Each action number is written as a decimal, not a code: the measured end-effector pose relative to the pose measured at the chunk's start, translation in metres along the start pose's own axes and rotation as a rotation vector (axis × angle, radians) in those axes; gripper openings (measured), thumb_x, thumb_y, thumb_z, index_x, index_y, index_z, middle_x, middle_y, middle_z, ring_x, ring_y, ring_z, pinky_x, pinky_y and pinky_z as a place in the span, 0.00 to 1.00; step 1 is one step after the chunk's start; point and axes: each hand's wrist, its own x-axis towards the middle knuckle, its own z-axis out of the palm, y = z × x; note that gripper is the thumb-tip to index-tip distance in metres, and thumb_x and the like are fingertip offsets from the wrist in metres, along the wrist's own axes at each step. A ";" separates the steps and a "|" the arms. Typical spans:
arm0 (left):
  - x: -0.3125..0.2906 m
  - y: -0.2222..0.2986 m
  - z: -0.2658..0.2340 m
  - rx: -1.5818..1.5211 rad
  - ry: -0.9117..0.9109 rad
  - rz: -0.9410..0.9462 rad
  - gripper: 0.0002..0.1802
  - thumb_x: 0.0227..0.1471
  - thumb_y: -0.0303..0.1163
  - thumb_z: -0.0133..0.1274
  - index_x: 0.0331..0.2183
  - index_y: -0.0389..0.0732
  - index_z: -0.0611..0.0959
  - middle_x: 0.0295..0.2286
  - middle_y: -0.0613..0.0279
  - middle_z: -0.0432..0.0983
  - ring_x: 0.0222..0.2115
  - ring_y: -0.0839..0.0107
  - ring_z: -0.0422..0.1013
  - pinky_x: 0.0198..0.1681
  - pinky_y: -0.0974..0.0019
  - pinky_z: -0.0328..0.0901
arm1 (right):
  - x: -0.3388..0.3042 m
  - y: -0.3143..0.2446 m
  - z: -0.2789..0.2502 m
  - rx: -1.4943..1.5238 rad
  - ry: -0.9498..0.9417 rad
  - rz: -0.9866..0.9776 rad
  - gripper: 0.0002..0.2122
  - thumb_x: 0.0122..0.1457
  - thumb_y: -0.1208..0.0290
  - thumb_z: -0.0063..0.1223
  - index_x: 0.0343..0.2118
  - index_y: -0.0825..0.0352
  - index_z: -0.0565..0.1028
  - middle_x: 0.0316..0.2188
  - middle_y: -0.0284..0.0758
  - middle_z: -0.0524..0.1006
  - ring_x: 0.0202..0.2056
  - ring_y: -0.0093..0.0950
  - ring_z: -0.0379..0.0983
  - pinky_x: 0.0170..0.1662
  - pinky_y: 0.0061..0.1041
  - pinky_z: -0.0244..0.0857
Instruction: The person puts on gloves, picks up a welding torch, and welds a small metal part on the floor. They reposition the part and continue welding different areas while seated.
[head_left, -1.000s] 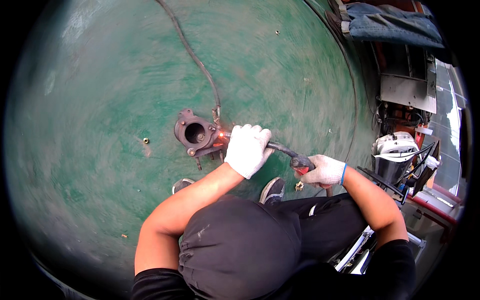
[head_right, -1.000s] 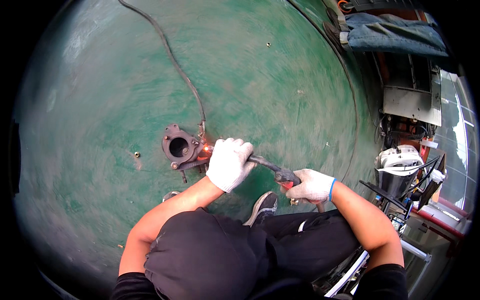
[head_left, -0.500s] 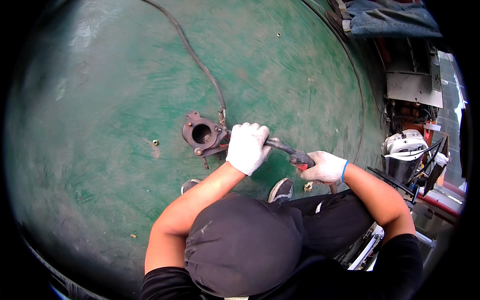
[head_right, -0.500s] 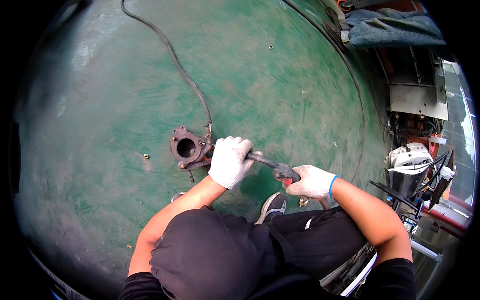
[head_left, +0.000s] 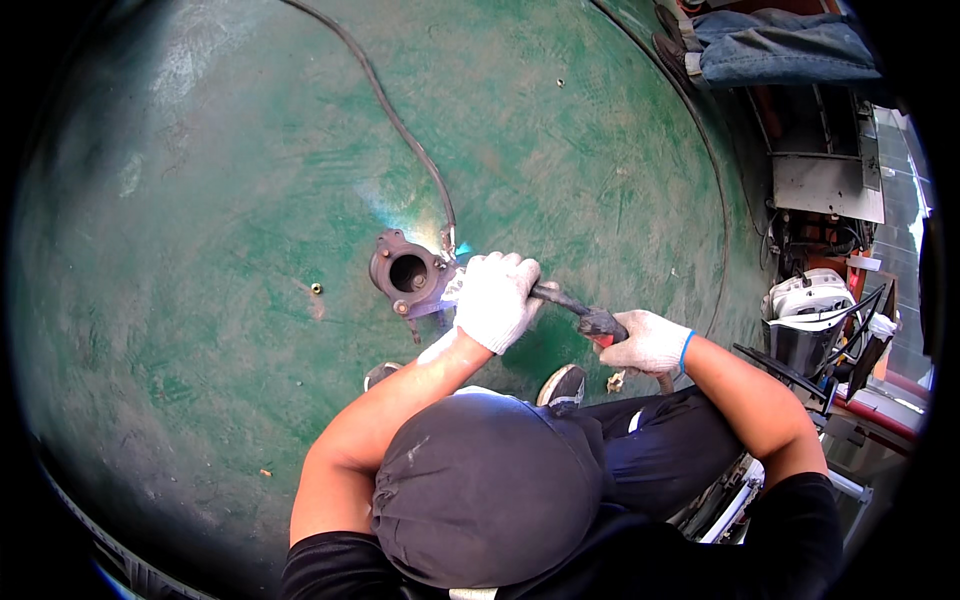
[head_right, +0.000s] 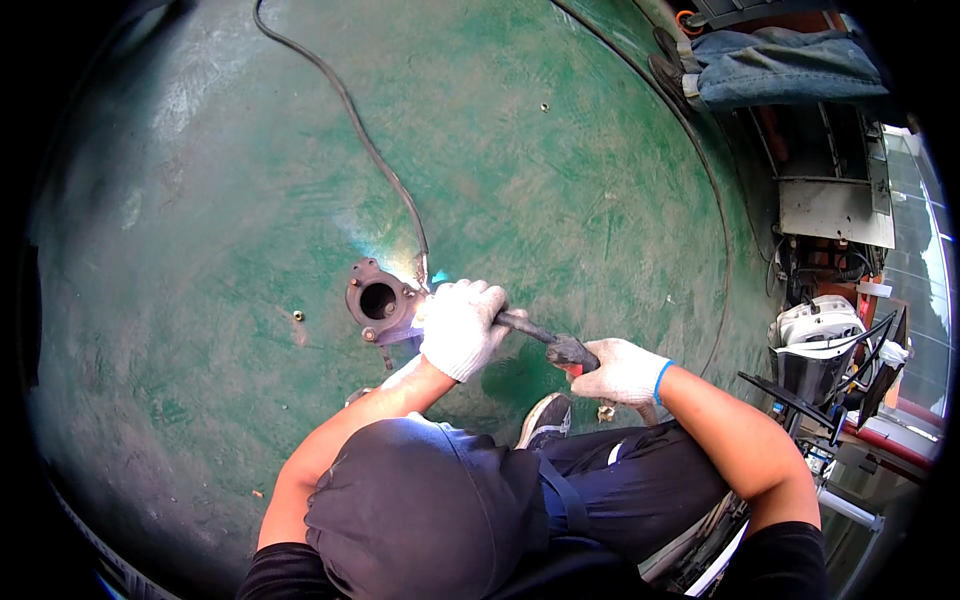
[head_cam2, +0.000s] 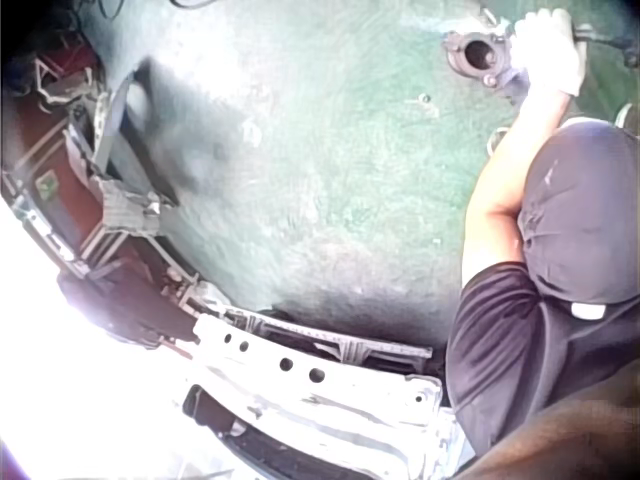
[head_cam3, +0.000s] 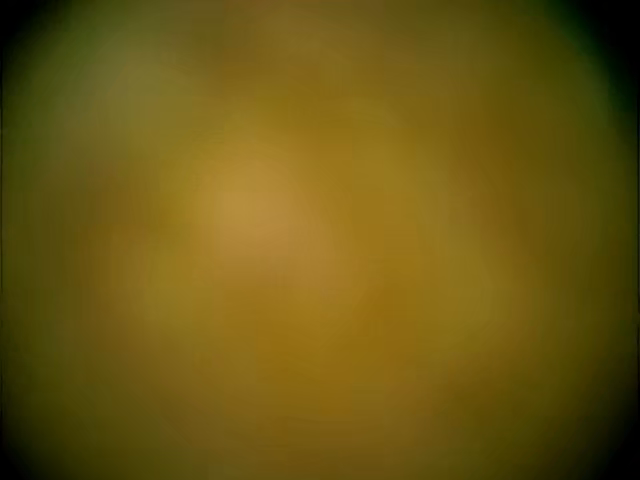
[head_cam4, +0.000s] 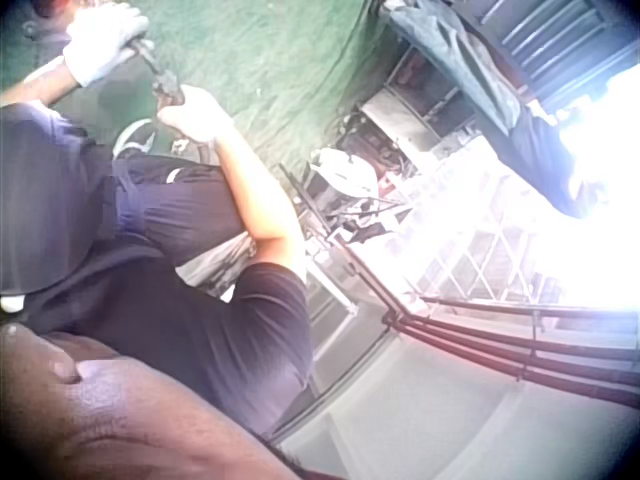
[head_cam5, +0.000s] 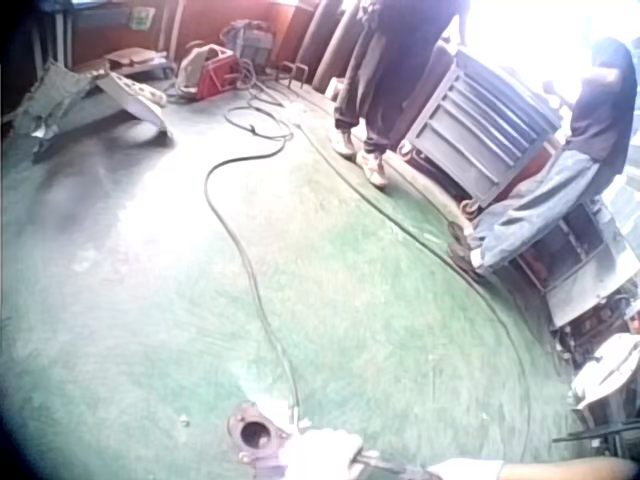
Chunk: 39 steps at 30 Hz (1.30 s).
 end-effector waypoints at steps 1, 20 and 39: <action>0.000 0.001 -0.001 -0.005 0.029 0.006 0.20 0.57 0.50 0.69 0.28 0.45 0.83 0.24 0.56 0.76 0.30 0.51 0.76 0.38 0.47 0.66 | 0.001 0.003 0.001 0.008 0.004 -0.017 0.17 0.55 0.58 0.63 0.42 0.65 0.79 0.27 0.32 0.78 0.30 0.26 0.75 0.36 0.35 0.73; 0.008 0.004 0.004 -0.006 -0.027 0.030 0.16 0.54 0.46 0.69 0.30 0.46 0.82 0.27 0.57 0.78 0.34 0.51 0.77 0.41 0.46 0.67 | -0.001 0.008 -0.008 0.099 -0.059 0.069 0.20 0.58 0.64 0.64 0.53 0.65 0.81 0.21 0.28 0.74 0.18 0.21 0.68 0.21 0.33 0.69; 0.010 0.014 -0.036 0.021 -0.150 -0.059 0.14 0.51 0.46 0.69 0.34 0.49 0.86 0.33 0.62 0.82 0.40 0.59 0.79 0.46 0.50 0.67 | 0.006 0.014 -0.002 0.238 -0.078 -0.014 0.15 0.60 0.75 0.67 0.50 0.69 0.81 0.25 0.30 0.77 0.24 0.21 0.74 0.26 0.24 0.68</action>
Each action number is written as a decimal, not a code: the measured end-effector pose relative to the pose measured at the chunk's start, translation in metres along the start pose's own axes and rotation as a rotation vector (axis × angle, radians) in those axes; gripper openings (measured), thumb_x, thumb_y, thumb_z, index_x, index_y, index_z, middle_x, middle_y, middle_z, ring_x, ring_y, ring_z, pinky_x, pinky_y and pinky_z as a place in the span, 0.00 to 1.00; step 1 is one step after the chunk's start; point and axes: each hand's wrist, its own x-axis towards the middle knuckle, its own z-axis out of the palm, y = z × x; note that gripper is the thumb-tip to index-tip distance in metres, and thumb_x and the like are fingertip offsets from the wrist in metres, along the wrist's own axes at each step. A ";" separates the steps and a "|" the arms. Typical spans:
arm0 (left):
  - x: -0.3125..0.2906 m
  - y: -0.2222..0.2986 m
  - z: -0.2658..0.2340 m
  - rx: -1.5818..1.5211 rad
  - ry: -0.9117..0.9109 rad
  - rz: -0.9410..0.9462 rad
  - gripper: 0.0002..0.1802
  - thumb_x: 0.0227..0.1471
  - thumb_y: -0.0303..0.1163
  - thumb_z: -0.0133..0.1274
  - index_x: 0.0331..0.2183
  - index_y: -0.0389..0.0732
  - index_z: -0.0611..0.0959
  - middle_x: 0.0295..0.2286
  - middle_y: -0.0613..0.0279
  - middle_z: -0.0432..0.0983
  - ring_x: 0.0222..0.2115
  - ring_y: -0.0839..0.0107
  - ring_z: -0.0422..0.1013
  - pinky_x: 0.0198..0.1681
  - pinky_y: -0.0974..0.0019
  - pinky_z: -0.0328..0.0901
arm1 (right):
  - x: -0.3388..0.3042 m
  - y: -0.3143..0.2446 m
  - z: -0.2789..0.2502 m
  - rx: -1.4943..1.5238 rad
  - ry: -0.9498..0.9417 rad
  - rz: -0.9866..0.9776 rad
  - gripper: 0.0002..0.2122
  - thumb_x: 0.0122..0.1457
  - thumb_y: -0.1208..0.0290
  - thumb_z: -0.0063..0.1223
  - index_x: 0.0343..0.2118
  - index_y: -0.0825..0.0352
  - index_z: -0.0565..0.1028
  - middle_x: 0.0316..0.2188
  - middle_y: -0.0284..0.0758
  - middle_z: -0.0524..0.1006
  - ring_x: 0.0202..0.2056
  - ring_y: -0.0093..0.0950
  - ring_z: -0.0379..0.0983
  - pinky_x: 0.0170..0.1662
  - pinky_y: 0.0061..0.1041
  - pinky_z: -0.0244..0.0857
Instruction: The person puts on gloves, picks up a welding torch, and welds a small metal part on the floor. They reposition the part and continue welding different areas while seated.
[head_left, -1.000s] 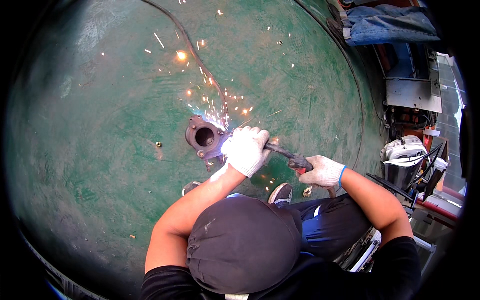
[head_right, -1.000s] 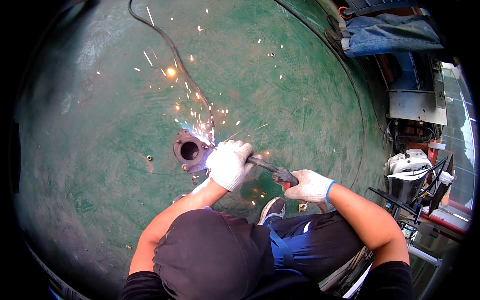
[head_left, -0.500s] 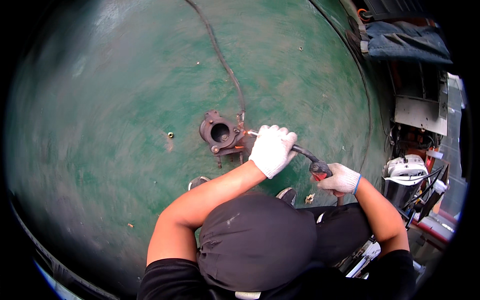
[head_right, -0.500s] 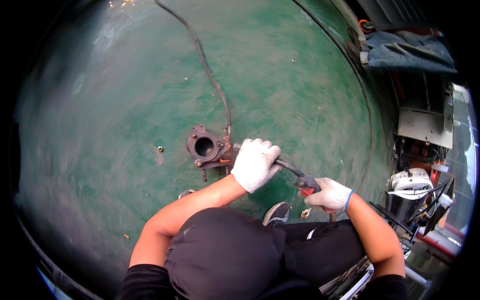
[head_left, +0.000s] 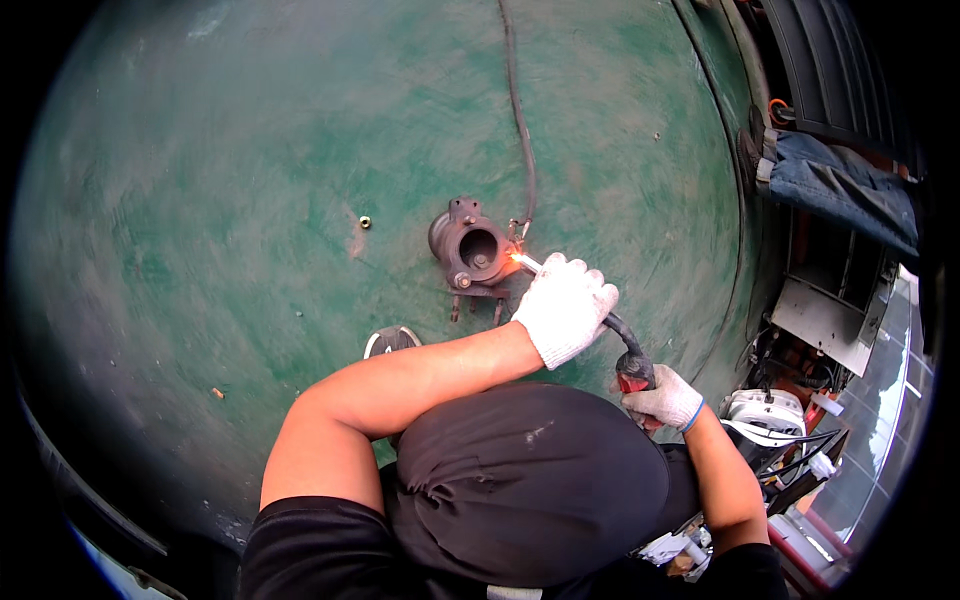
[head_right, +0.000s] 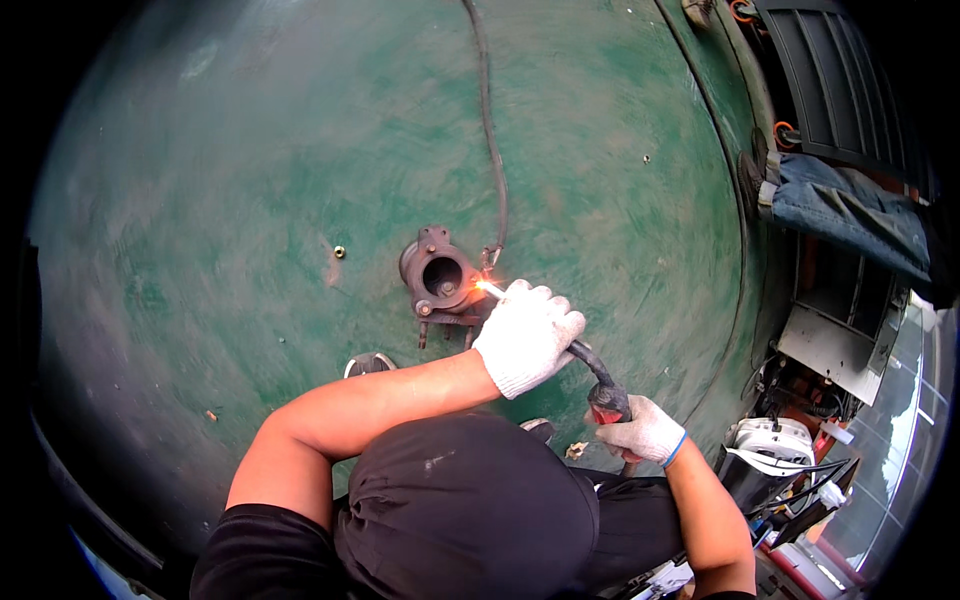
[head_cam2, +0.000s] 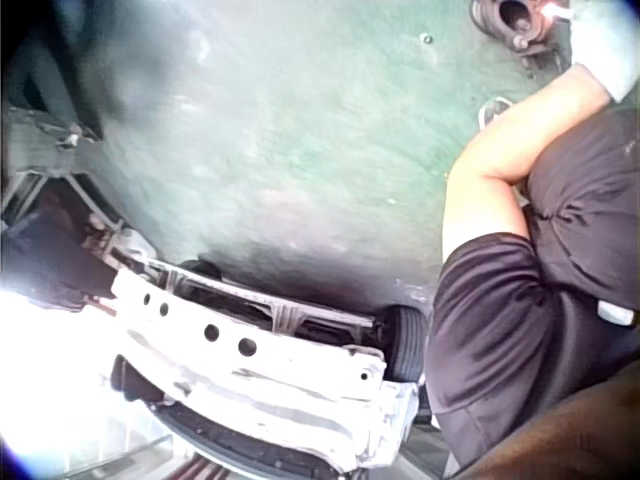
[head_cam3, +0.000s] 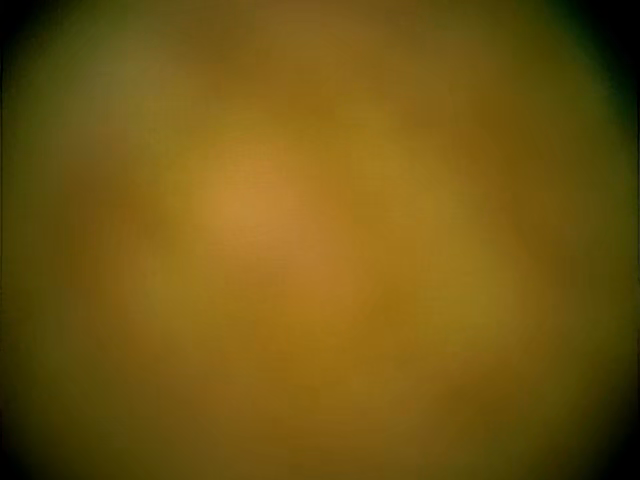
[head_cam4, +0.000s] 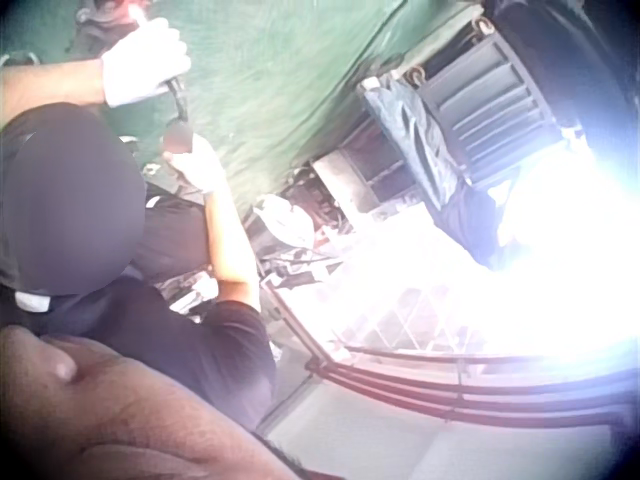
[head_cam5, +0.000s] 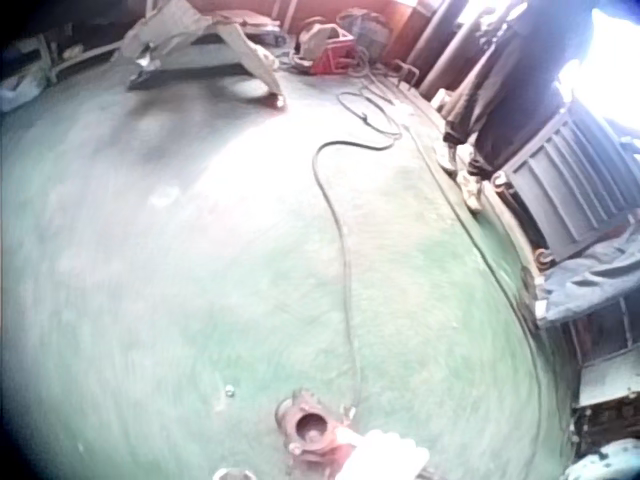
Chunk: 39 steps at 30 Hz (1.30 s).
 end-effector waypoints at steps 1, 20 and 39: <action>-0.001 -0.001 0.001 -0.003 0.000 -0.002 0.14 0.52 0.46 0.69 0.34 0.49 0.86 0.33 0.62 0.82 0.40 0.59 0.79 0.46 0.50 0.67 | 0.000 -0.002 0.003 -0.030 0.033 0.000 0.15 0.60 0.74 0.67 0.50 0.69 0.81 0.25 0.30 0.77 0.23 0.21 0.73 0.25 0.24 0.68; 0.004 -0.007 -0.005 -0.010 0.008 -0.049 0.14 0.51 0.46 0.70 0.35 0.49 0.87 0.33 0.62 0.82 0.42 0.59 0.79 0.47 0.50 0.67 | 0.004 -0.014 -0.009 -0.088 0.037 -0.003 0.15 0.60 0.75 0.67 0.50 0.71 0.82 0.24 0.29 0.76 0.22 0.21 0.73 0.24 0.24 0.67; 0.002 -0.009 -0.003 -0.054 0.121 -0.026 0.14 0.52 0.46 0.69 0.33 0.49 0.85 0.31 0.60 0.80 0.39 0.58 0.78 0.45 0.49 0.66 | -0.010 -0.035 -0.008 -0.157 0.068 0.052 0.14 0.60 0.72 0.67 0.48 0.71 0.82 0.23 0.29 0.77 0.21 0.21 0.73 0.24 0.25 0.67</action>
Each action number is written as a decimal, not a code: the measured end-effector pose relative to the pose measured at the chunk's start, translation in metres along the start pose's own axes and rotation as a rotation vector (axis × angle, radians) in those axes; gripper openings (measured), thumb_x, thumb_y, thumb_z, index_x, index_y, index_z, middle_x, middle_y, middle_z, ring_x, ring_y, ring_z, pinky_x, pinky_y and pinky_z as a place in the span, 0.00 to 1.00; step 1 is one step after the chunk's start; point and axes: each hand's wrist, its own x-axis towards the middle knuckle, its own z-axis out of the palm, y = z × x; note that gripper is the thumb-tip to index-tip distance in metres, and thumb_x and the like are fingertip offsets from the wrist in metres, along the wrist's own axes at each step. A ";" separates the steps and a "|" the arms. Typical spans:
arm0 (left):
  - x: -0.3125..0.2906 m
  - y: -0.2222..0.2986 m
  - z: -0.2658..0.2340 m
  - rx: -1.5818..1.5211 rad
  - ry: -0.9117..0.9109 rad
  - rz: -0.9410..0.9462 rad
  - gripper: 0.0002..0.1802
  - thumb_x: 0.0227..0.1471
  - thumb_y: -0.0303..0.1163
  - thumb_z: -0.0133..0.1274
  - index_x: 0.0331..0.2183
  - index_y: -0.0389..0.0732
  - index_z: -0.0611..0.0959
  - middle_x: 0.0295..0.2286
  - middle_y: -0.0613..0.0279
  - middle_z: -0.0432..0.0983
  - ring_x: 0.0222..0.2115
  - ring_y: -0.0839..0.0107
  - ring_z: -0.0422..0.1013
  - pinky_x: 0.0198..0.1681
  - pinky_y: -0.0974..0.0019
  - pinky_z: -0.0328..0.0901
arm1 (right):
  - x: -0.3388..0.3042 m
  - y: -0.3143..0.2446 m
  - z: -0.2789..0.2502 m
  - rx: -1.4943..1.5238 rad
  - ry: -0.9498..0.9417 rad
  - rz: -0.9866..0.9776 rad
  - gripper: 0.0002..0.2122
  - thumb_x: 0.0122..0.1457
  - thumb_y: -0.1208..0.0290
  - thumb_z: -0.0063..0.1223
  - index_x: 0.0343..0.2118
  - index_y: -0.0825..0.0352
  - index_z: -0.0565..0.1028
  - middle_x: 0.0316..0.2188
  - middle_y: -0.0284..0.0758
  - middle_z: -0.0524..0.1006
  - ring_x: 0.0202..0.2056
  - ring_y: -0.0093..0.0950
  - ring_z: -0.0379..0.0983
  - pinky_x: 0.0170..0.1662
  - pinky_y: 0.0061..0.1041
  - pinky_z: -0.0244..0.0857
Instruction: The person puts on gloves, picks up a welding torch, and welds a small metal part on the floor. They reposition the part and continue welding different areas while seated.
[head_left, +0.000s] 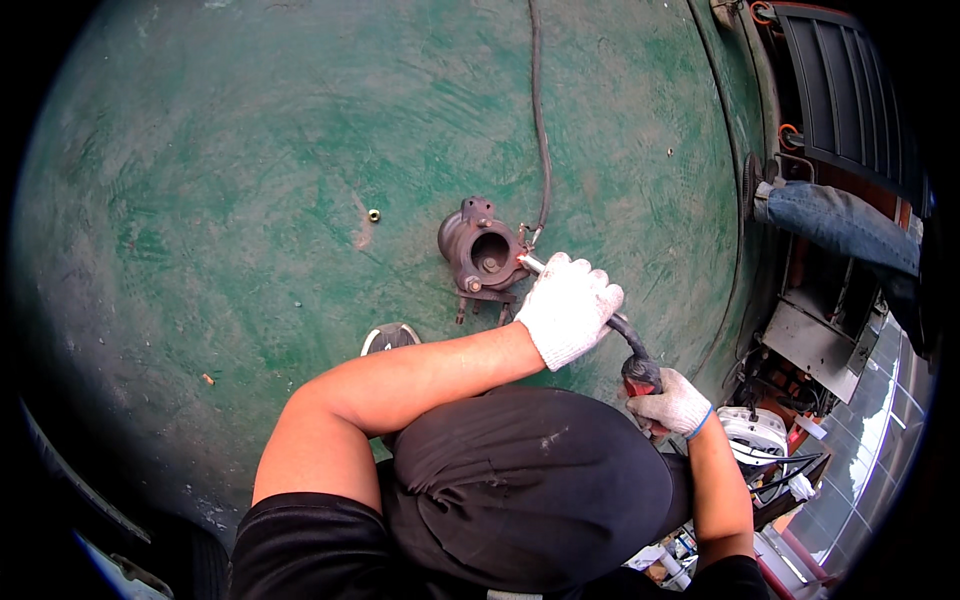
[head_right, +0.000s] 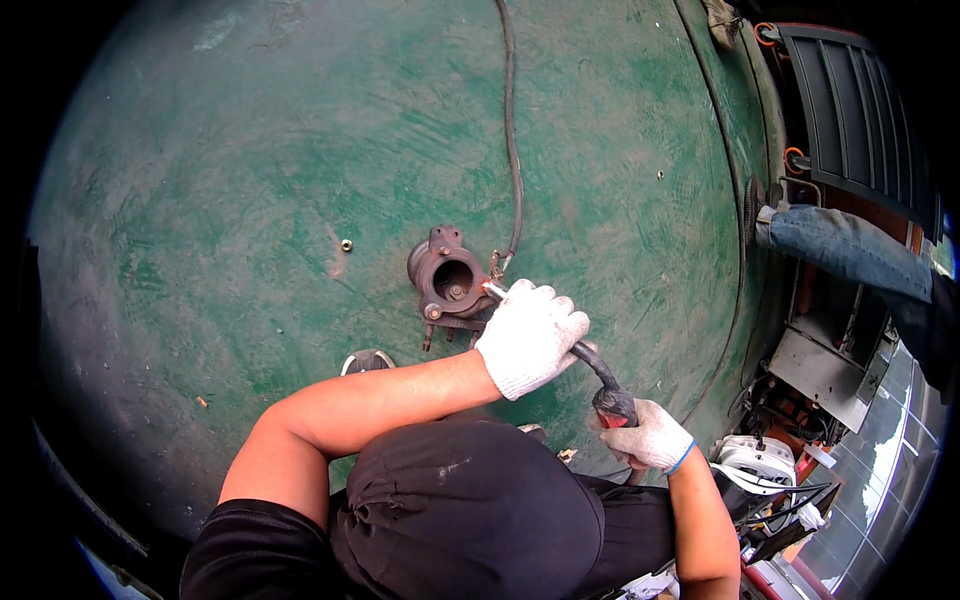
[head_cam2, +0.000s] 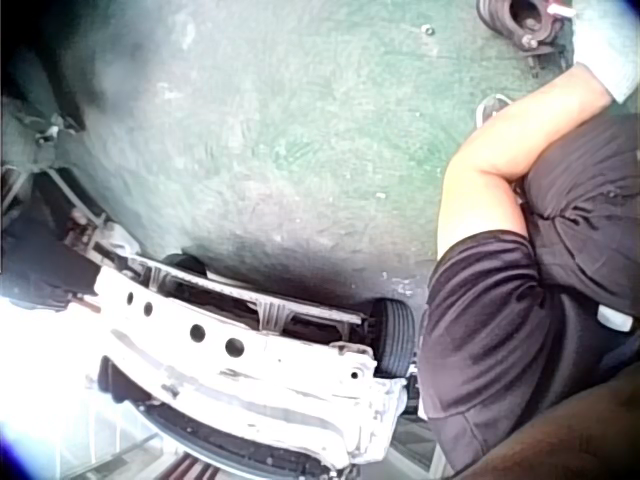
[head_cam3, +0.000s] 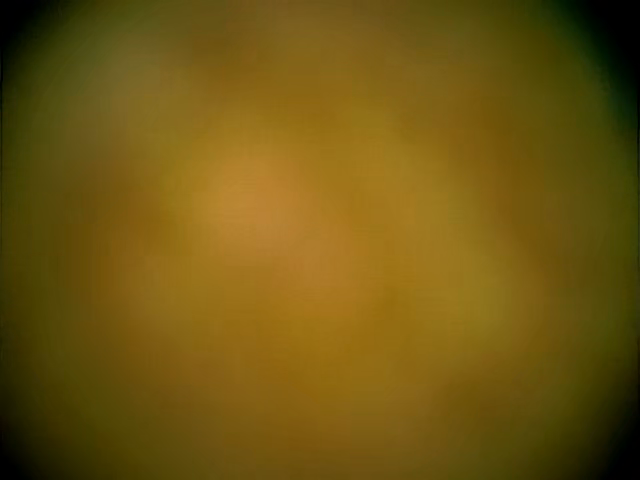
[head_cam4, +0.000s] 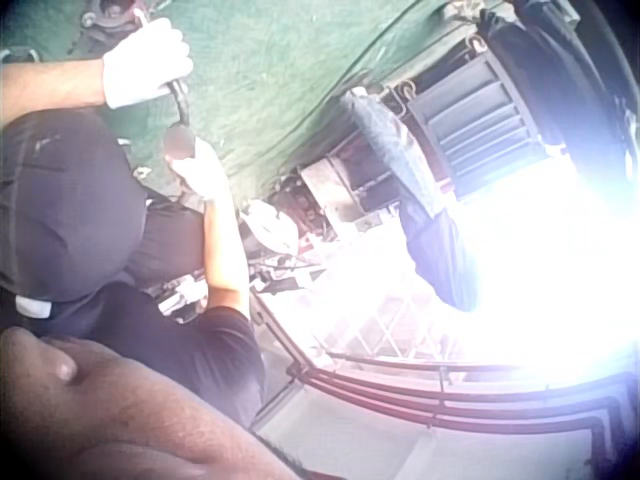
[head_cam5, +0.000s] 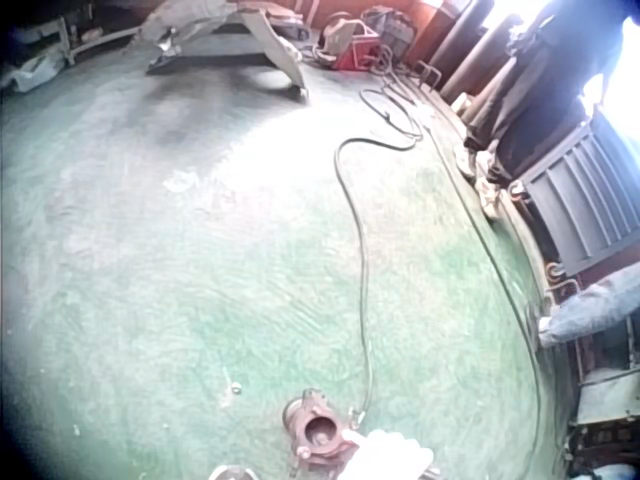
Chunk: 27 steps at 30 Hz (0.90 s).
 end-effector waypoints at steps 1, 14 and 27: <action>0.000 0.000 0.000 -0.001 0.001 0.002 0.14 0.52 0.46 0.69 0.33 0.49 0.85 0.31 0.60 0.80 0.39 0.57 0.78 0.45 0.49 0.66 | 0.000 0.001 0.000 -0.005 0.006 -0.006 0.14 0.60 0.72 0.67 0.48 0.71 0.82 0.23 0.29 0.77 0.21 0.21 0.73 0.24 0.25 0.67; -0.001 -0.001 0.000 0.004 0.049 0.014 0.14 0.57 0.49 0.66 0.32 0.49 0.84 0.30 0.60 0.80 0.37 0.58 0.77 0.44 0.50 0.65 | -0.002 0.002 0.002 0.028 0.005 0.011 0.12 0.61 0.71 0.67 0.46 0.67 0.82 0.23 0.29 0.77 0.21 0.20 0.74 0.23 0.24 0.67; 0.003 0.005 -0.011 0.060 -0.127 -0.016 0.15 0.58 0.51 0.65 0.34 0.50 0.86 0.33 0.62 0.83 0.42 0.60 0.79 0.47 0.51 0.67 | -0.011 -0.003 0.009 0.069 -0.023 -0.050 0.20 0.61 0.74 0.65 0.57 0.70 0.81 0.24 0.28 0.77 0.22 0.20 0.73 0.26 0.25 0.67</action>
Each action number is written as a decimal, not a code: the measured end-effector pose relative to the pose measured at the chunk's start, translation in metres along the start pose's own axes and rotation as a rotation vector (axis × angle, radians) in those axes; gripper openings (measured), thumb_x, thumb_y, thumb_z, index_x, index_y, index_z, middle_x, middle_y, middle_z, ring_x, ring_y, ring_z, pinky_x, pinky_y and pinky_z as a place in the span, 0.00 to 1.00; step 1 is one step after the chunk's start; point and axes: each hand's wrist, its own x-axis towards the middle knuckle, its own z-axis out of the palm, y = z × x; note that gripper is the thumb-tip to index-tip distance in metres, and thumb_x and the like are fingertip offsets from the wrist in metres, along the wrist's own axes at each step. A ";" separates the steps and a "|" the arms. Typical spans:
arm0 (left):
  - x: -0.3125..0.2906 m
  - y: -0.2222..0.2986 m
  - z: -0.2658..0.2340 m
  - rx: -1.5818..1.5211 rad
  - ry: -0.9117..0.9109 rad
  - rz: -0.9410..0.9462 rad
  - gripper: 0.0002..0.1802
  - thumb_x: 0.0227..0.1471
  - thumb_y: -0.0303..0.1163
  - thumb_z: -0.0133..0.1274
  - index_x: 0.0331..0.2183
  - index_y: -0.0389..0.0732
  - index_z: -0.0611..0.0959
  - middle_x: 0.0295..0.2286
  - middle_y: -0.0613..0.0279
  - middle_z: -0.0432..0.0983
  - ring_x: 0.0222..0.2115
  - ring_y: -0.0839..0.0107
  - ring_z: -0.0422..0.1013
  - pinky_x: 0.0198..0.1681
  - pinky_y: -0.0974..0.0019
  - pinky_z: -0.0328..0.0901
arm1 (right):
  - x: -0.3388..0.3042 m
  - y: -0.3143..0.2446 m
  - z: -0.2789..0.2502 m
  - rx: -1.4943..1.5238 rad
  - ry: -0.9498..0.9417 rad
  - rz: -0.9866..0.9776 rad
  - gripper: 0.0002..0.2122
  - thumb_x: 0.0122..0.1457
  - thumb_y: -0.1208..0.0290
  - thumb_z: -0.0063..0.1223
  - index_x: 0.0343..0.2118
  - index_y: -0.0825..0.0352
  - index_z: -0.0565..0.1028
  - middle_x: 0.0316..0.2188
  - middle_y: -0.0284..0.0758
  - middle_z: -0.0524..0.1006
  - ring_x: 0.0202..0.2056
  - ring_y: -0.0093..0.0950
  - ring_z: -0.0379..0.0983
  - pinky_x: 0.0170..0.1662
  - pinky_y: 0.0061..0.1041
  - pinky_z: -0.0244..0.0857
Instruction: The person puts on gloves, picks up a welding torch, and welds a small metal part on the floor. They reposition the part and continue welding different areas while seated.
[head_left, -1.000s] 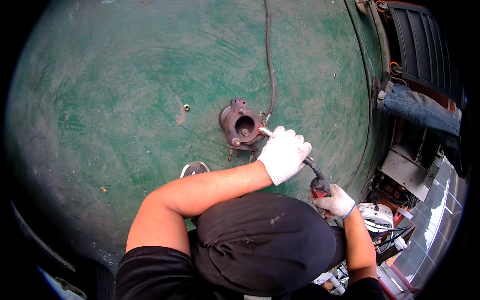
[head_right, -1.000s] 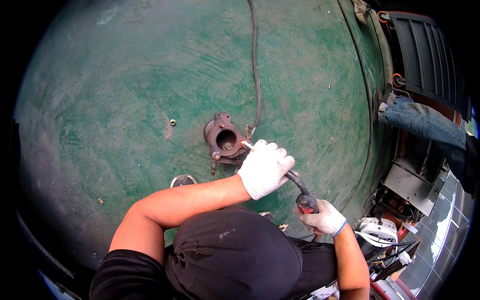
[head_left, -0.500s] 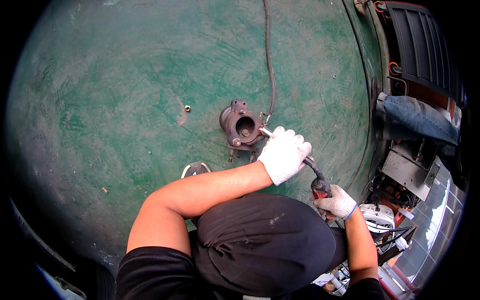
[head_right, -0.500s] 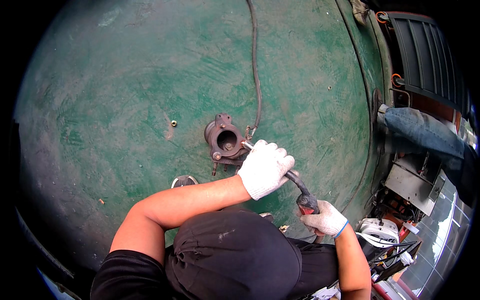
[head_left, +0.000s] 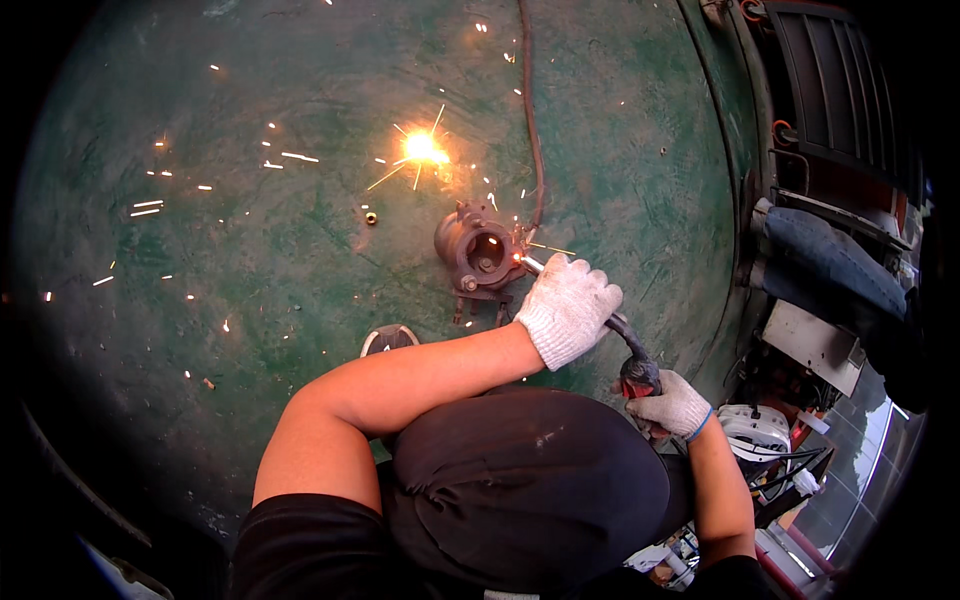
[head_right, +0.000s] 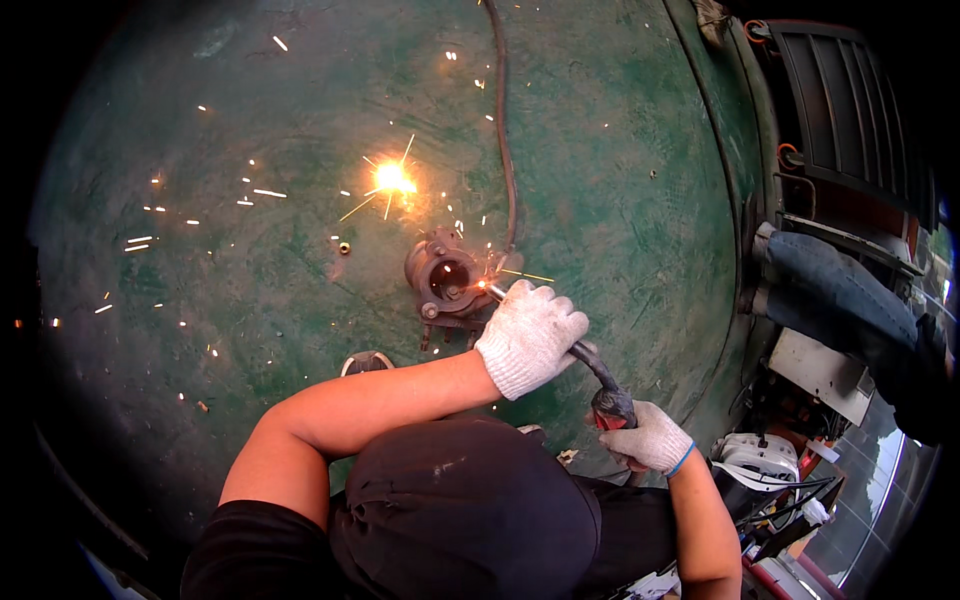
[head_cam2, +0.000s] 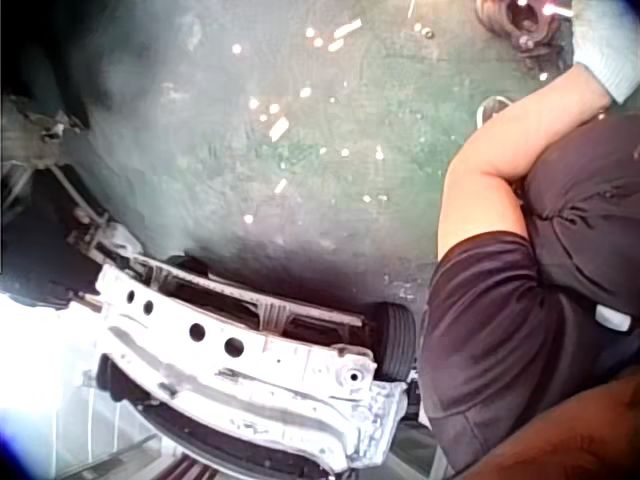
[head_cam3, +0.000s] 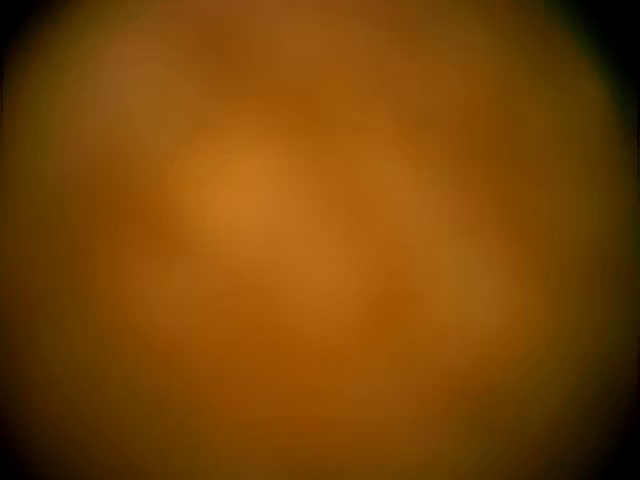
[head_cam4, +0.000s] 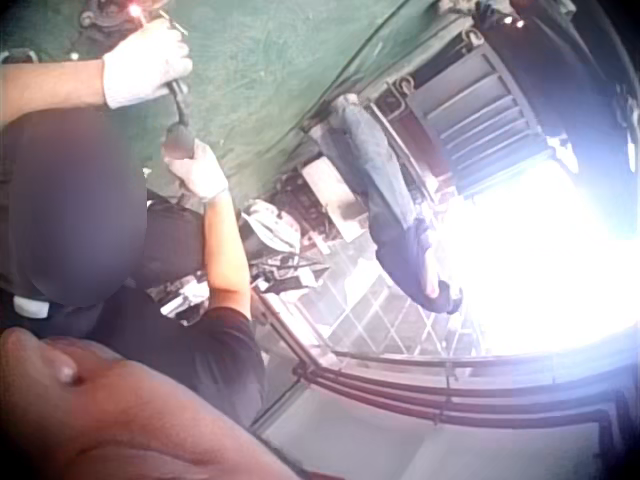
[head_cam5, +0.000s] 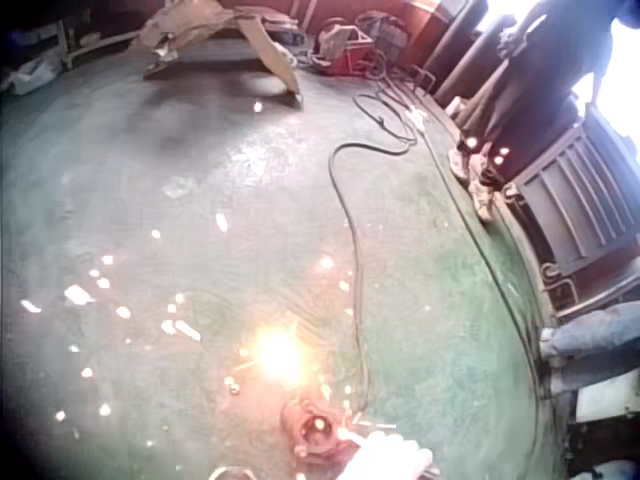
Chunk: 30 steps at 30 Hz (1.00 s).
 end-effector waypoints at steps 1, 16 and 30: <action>0.000 0.001 0.001 0.002 0.003 0.001 0.15 0.59 0.50 0.65 0.34 0.50 0.86 0.33 0.62 0.83 0.41 0.59 0.79 0.47 0.51 0.66 | 0.000 0.001 0.000 -0.004 0.005 0.001 0.20 0.61 0.74 0.65 0.56 0.70 0.81 0.24 0.28 0.77 0.22 0.20 0.73 0.25 0.25 0.67; -0.001 0.001 0.010 -0.031 0.090 0.008 0.14 0.58 0.49 0.64 0.33 0.50 0.85 0.31 0.60 0.81 0.39 0.57 0.78 0.45 0.49 0.65 | 0.010 0.017 -0.006 -0.003 0.010 0.020 0.15 0.61 0.74 0.67 0.50 0.70 0.82 0.24 0.30 0.77 0.21 0.21 0.74 0.25 0.25 0.68; -0.004 0.002 0.007 -0.035 0.082 0.011 0.15 0.58 0.50 0.65 0.34 0.49 0.86 0.31 0.60 0.81 0.40 0.57 0.78 0.46 0.49 0.65 | 0.002 0.005 0.000 -0.001 0.017 0.049 0.16 0.60 0.73 0.68 0.50 0.70 0.82 0.24 0.29 0.77 0.22 0.21 0.74 0.25 0.24 0.68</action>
